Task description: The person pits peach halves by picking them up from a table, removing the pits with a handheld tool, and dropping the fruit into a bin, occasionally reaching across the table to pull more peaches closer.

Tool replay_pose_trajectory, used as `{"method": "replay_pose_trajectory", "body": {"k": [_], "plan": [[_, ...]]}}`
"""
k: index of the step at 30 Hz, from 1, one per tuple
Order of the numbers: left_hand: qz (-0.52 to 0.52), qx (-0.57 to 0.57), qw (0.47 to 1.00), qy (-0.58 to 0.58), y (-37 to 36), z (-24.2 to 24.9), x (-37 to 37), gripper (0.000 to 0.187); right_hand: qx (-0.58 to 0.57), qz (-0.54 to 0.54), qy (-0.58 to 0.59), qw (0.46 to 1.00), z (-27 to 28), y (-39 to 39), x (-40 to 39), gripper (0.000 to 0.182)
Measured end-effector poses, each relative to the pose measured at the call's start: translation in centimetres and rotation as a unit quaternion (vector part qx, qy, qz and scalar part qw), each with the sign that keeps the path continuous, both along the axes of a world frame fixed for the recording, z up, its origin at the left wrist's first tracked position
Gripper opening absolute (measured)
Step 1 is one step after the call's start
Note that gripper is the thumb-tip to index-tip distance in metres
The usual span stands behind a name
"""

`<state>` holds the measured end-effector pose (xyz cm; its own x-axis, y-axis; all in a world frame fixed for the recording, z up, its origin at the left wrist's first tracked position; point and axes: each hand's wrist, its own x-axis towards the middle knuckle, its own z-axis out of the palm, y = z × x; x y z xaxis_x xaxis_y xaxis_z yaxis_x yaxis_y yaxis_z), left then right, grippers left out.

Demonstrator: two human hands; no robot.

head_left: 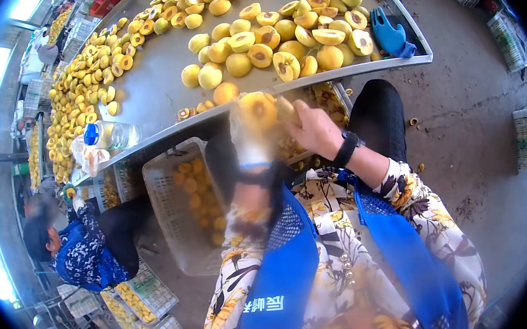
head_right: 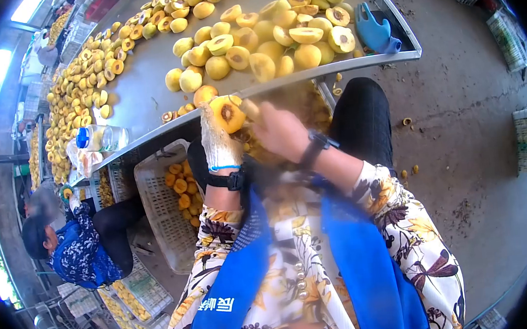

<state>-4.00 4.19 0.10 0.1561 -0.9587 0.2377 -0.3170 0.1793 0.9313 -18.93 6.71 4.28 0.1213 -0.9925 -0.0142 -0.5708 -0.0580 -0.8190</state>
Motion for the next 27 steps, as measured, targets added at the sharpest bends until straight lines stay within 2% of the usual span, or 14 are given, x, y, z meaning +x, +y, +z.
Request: {"method": "replay_pose_trajectory", "body": {"k": [1, 2, 5, 8, 11, 13, 15, 19, 20, 21, 22, 24, 26, 27], "plan": [[0.004, 0.048, 0.989, 0.137, 0.0, 0.8, -0.5, 0.039, -0.001, 0.008, -0.005, 1.0, -0.3, 0.4, 0.1, 0.028], [0.024, 0.087, 0.957, 0.275, 0.0, 1.7, -1.0, 0.041, -0.002, 0.015, -0.011, 1.0, -0.6, 0.8, 0.3, 0.028], [0.05, 0.157, 0.919, 0.359, 0.5, 4.6, -2.4, 0.039, 0.009, 0.024, -0.007, 1.0, -0.6, 1.2, 0.6, 0.028], [0.032, 0.095, 0.948, 0.302, 0.6, 3.7, -2.7, 0.04, 0.021, 0.01, -0.001, 1.0, -0.6, 1.4, 0.8, 0.027], [0.026, -0.029, 0.997, 0.071, 0.4, 1.5, -2.2, 0.04, 0.015, -0.003, -0.012, 1.0, -0.9, 1.9, 1.0, 0.027], [0.031, -0.123, 0.991, -0.049, 0.3, 0.4, -2.2, 0.039, 0.007, -0.004, -0.022, 1.0, -1.5, 2.2, 1.1, 0.026], [0.028, -0.144, 0.986, -0.078, 0.1, 0.0, -2.1, 0.036, 0.01, 0.011, -0.019, 1.0, -2.1, 2.3, 1.2, 0.024], [-0.022, 0.006, 0.998, 0.055, -0.9, 0.8, -1.0, 0.031, 0.039, 0.036, -0.008, 0.999, -1.6, 2.4, 1.2, 0.022], [-0.045, 0.112, 0.979, 0.164, -1.1, 2.7, -0.9, 0.03, 0.055, 0.035, -0.018, 0.998, -1.3, 2.3, 1.2, 0.022], [-0.066, 0.215, 0.937, 0.269, -1.1, 4.0, -0.9, 0.03, 0.072, 0.034, -0.028, 0.996, -0.9, 2.1, 1.2, 0.022], [-0.08, 0.218, 0.923, 0.307, -1.2, 4.4, -0.8, 0.032, 0.088, 0.034, -0.038, 0.995, -0.8, 2.0, 1.2, 0.022], [-0.068, 0.036, 0.987, 0.145, -0.9, 3.9, -0.7, 0.035, 0.093, 0.013, -0.071, 0.993, -1.1, 2.0, 1.6, 0.026], [-0.022, 0.09, 0.948, 0.305, 0.6, 3.9, -1.5, 0.039, 0.093, 0.003, -0.106, 0.99, -1.7, 2.0, 2.1, 0.03], [0.013, 0.131, 0.936, 0.328, 0.9, 4.5, -2.1, 0.038, 0.091, 0.003, -0.125, 0.988, -2.2, 2.2, 2.4, 0.032]]}}
